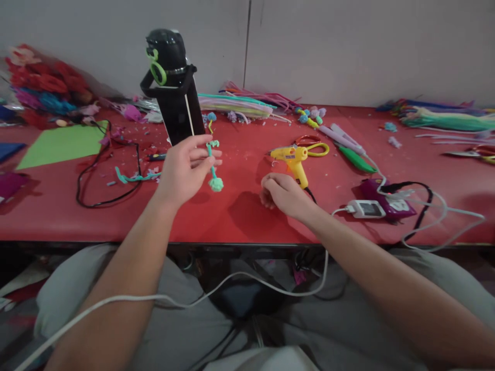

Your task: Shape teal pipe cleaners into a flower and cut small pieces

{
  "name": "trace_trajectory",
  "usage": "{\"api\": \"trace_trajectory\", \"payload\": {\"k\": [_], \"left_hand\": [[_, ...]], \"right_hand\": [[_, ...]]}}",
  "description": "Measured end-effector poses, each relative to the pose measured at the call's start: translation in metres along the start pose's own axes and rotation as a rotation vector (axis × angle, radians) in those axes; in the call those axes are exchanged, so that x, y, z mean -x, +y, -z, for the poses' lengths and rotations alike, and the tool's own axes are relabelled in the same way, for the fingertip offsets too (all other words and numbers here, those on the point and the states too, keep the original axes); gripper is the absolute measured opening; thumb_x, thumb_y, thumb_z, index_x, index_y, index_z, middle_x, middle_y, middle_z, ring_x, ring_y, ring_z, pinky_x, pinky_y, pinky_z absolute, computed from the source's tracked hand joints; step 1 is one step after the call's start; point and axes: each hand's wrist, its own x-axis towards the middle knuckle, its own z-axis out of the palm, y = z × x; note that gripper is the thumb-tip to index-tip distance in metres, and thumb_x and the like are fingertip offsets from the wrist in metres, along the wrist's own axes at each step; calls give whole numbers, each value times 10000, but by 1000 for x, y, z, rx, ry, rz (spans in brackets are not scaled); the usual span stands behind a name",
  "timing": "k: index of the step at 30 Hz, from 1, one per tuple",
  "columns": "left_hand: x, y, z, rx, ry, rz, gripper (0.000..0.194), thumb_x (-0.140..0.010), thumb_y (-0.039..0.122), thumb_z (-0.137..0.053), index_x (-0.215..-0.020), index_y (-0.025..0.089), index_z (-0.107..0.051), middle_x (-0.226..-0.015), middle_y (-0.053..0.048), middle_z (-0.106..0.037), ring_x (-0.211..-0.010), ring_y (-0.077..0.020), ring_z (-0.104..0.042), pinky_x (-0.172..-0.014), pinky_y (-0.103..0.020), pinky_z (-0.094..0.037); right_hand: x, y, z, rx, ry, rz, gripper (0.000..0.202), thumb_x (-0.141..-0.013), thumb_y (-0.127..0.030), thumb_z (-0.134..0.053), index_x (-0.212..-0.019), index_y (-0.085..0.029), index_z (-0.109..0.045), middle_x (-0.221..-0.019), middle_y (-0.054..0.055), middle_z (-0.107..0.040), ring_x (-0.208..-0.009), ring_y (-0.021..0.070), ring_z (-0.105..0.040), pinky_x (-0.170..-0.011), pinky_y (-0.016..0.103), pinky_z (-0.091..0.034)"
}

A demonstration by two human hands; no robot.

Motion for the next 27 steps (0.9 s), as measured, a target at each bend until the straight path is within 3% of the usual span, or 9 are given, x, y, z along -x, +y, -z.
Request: {"api": "trace_trajectory", "payload": {"k": [2, 4, 7, 9, 15, 20, 27], "left_hand": [[-3, -2, 13, -58, 32, -17, 432, -842, 280, -725, -1254, 214, -615, -1051, -101, -779, -948, -258, -770, -809, -369, -648], [-4, -2, 22, -95, 54, -10, 413, -862, 276, -696, -1264, 235, -611, -1068, -106, -774, -942, -262, -773, -762, -346, -646], [-4, 1, 28, -131, 75, 18, 337, -873, 260, -665, -1208, 226, -651, -1083, -110, -771, -902, -250, -777, -737, -330, -641], [-4, 3, 28, -165, 91, 18, 254, -867, 247, -660, -1114, 194, -694, -1081, -111, -772, -887, -237, -777, -758, -326, -642], [-2, 7, 30, -281, 136, 26, 151, -870, 154, -627, -973, 146, -737, -990, -98, -790, -882, -208, -775, -823, -307, -639], [2, 7, 33, -271, 133, 34, 154, -875, 131, -618, -976, 134, -733, -1012, -103, -785, -901, -207, -775, -800, -282, -640], [3, 5, 35, -241, 141, 56, 150, -876, 136, -615, -973, 142, -729, -1007, -96, -784, -889, -200, -774, -802, -285, -640]], "right_hand": [[-10, 1, 2, 220, -13, 85, 410, -969, -356, -459, -584, -215, -458, -481, -11, -529, -444, 113, -475, -493, 264, -366], [-25, 0, -1, 346, -38, 173, 458, -992, -385, -454, -572, -206, -478, -503, 2, -554, -471, 118, -492, -528, 272, -367], [-62, -4, -15, 389, -51, 282, 245, -949, -253, -536, -731, -175, -617, -738, 47, -704, -655, 144, -612, -648, 263, -438], [-93, -7, -28, 464, 17, 301, 67, -870, -149, -621, -896, -164, -681, -899, 67, -744, -786, 161, -648, -751, 267, -475], [-169, -15, -59, 600, 53, 260, 155, -895, -132, -615, -973, -161, -746, -1028, 92, -751, -952, 198, -667, -884, 319, -505], [-187, -19, -72, 631, 14, 285, 185, -884, -244, -712, -1050, -179, -762, -1105, 90, -732, -1017, 213, -658, -929, 339, -502], [-183, -21, -75, 656, 56, 314, 139, -929, -136, -595, -908, -134, -733, -1072, 153, -701, -1016, 242, -636, -949, 363, -466]]}}
